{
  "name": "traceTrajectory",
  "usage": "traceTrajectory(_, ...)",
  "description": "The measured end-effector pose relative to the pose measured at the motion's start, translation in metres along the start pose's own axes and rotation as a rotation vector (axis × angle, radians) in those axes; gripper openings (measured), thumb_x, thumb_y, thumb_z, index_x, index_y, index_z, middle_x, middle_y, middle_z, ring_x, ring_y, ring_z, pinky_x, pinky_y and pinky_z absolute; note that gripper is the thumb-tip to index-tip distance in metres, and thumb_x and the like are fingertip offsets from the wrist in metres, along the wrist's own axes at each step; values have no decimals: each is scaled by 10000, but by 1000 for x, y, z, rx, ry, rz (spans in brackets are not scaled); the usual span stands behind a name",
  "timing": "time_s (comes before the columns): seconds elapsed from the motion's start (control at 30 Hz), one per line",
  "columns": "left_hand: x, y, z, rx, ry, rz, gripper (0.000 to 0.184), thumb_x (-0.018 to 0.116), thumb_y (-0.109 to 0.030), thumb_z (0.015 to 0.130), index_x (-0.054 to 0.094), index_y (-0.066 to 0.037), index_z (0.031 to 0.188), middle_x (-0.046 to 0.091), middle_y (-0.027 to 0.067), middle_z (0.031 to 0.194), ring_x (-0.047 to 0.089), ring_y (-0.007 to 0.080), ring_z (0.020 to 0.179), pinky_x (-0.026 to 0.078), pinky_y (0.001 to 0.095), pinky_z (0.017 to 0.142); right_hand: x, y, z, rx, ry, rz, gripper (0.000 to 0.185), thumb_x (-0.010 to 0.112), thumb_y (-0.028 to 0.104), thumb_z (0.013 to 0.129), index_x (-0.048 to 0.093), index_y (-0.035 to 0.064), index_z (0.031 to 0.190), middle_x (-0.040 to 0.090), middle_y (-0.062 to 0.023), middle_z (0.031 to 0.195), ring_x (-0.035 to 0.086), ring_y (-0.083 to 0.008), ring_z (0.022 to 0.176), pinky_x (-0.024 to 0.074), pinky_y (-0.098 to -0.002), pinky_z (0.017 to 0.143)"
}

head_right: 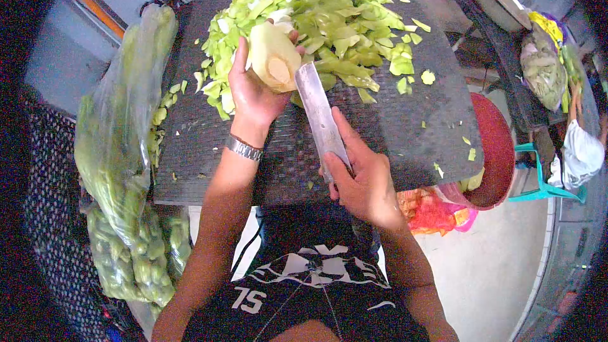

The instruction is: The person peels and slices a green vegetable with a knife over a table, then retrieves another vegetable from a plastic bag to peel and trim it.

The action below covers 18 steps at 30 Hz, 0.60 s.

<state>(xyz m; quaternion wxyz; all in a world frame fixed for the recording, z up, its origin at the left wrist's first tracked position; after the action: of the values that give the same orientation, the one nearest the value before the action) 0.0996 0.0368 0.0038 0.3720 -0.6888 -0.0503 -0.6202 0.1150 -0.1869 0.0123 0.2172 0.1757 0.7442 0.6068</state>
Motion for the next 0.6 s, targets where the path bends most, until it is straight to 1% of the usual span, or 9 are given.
traceTrajectory(0.1, 0, -3, 1, 26, -23, 46, 613, 432, -621, 1011, 475, -209, 1463, 583, 173, 1347, 599, 398, 1178, 489, 524, 1021, 3, 2, -2, -9, -26, -54, 665, 550, 19, 1010, 277, 128, 1607, 683, -68, 824, 531, -60, 540, 438, -223, 457)
traceTrajectory(0.2, 2, 1, 0, 1, -44, 84, 650, 413, -644, 1009, 446, -196, 1479, 588, 170, 1320, 601, 410, 1183, 496, 550, 1014, 2, 1, -4, -50, -53, -130, 658, 545, 12, 1011, 288, 130, 1605, 677, -58, 821, 523, -55, 547, 441, -225, 464)
traceTrajectory(0.3, -1, 4, 1, 2, -34, 110, 677, 400, -647, 1011, 404, -180, 1501, 564, 191, 1363, 611, 432, 1172, 512, 577, 992, 1, 2, -6, -84, -42, -230, 659, 542, 3, 1009, 288, 126, 1604, 670, -50, 818, 511, -49, 555, 440, -225, 468)
traceTrajectory(0.4, 5, 6, 2, -34, 63, 107, 683, 395, -632, 1019, 377, -157, 1509, 530, 213, 1410, 623, 448, 1153, 537, 576, 963, 1, -2, -4, -91, -29, -178, 663, 537, -5, 1007, 284, 129, 1606, 669, -55, 819, 514, -55, 550, 440, -226, 464)
traceTrajectory(0.5, 3, 12, 3, -64, 88, 136, 678, 391, -615, 1027, 376, -134, 1505, 536, 241, 1401, 643, 452, 1111, 559, 564, 928, -1, -11, 0, -43, -5, -70, 667, 534, -7, 1009, 278, 135, 1608, 657, -54, 806, 515, -65, 538, 437, -227, 455)
traceTrajectory(0.6, 6, 17, 0, -75, 34, 176, 675, 383, -606, 1033, 370, -123, 1505, 563, 256, 1362, 649, 447, 1100, 563, 563, 922, -2, -14, 4, -47, -1, -21, 673, 529, -10, 1010, 268, 142, 1611, 644, -52, 790, 518, -74, 526, 433, -227, 448)
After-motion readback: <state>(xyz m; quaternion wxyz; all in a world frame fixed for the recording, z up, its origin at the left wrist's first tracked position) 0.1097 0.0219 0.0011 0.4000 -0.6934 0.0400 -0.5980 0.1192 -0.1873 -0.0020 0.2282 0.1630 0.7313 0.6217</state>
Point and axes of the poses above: each hand's wrist, its own z-axis towards the middle knuckle, its own x-axis out of the palm, y = z × x, the point moved 7 cm from there along z, towards the middle knuckle
